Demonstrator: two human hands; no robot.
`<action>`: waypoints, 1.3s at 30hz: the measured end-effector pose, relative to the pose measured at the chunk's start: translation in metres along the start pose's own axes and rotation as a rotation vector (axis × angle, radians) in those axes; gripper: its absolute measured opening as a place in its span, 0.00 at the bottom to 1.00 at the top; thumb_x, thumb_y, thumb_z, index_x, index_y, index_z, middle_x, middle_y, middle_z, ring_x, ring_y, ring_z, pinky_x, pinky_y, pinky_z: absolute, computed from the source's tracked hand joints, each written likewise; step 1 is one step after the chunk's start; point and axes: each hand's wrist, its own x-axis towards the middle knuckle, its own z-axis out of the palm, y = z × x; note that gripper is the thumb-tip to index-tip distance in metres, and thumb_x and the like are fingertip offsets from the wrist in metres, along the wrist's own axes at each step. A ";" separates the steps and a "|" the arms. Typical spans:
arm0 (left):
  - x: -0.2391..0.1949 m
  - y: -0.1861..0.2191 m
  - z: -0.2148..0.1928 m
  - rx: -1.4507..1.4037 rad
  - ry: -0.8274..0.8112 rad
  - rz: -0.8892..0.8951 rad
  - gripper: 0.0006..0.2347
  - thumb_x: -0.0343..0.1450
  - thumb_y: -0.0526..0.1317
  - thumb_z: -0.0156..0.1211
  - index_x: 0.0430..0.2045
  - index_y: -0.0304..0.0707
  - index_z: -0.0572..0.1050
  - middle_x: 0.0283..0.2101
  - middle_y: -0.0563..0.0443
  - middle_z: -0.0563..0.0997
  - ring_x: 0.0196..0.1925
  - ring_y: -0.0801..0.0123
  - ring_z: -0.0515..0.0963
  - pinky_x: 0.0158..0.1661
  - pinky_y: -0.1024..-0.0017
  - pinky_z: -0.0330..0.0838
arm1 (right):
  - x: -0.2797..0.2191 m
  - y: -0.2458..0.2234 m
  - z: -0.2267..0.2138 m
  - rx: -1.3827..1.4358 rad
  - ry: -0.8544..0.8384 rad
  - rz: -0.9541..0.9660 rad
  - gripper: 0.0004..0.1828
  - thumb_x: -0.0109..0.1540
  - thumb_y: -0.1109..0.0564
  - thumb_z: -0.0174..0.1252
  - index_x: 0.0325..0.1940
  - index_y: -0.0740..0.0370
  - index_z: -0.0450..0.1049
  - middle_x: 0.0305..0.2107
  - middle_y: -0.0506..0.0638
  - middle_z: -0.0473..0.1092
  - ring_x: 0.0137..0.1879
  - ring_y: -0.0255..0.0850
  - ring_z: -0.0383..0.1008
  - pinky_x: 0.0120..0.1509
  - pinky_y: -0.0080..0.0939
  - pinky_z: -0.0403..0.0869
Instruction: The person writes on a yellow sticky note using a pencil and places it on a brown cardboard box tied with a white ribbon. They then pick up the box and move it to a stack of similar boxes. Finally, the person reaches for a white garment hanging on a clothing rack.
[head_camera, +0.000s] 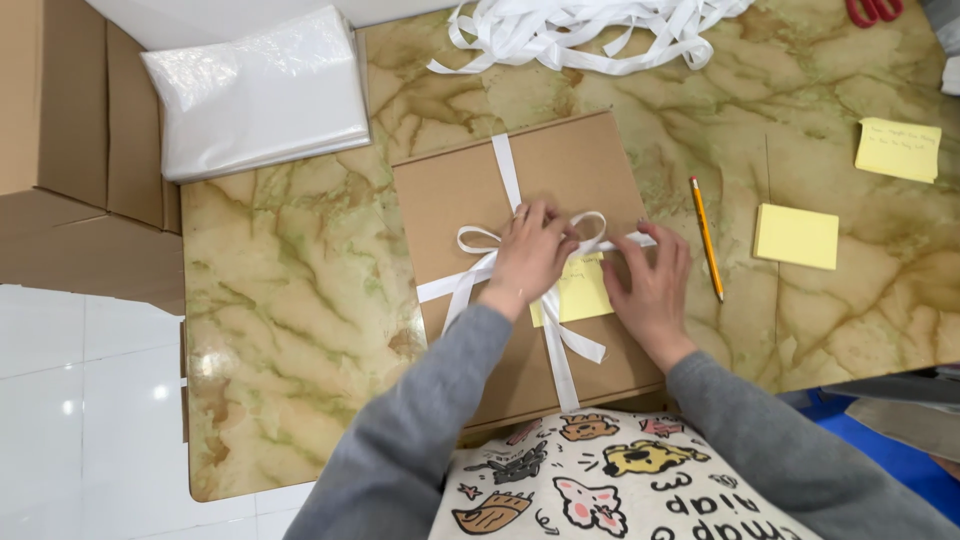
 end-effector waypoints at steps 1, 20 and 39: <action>-0.016 0.003 -0.008 0.006 0.005 -0.003 0.08 0.74 0.47 0.63 0.40 0.46 0.81 0.49 0.51 0.70 0.59 0.52 0.69 0.58 0.54 0.69 | 0.002 -0.008 -0.009 0.006 0.005 -0.004 0.23 0.58 0.55 0.72 0.57 0.51 0.77 0.56 0.56 0.64 0.64 0.58 0.65 0.65 0.58 0.68; -0.107 0.007 0.037 0.350 0.494 -0.108 0.14 0.74 0.42 0.55 0.53 0.51 0.78 0.65 0.43 0.66 0.68 0.50 0.63 0.62 0.53 0.60 | -0.015 -0.043 -0.007 0.056 -0.413 -0.007 0.19 0.69 0.38 0.51 0.63 0.25 0.76 0.79 0.59 0.49 0.84 0.71 0.39 0.74 0.88 0.46; -0.110 -0.001 0.048 0.386 0.528 -0.141 0.15 0.74 0.43 0.53 0.55 0.52 0.77 0.63 0.44 0.66 0.69 0.51 0.62 0.62 0.52 0.60 | -0.025 -0.033 -0.048 0.400 -0.049 0.049 0.17 0.63 0.58 0.63 0.57 0.55 0.80 0.56 0.51 0.76 0.67 0.53 0.72 0.77 0.57 0.63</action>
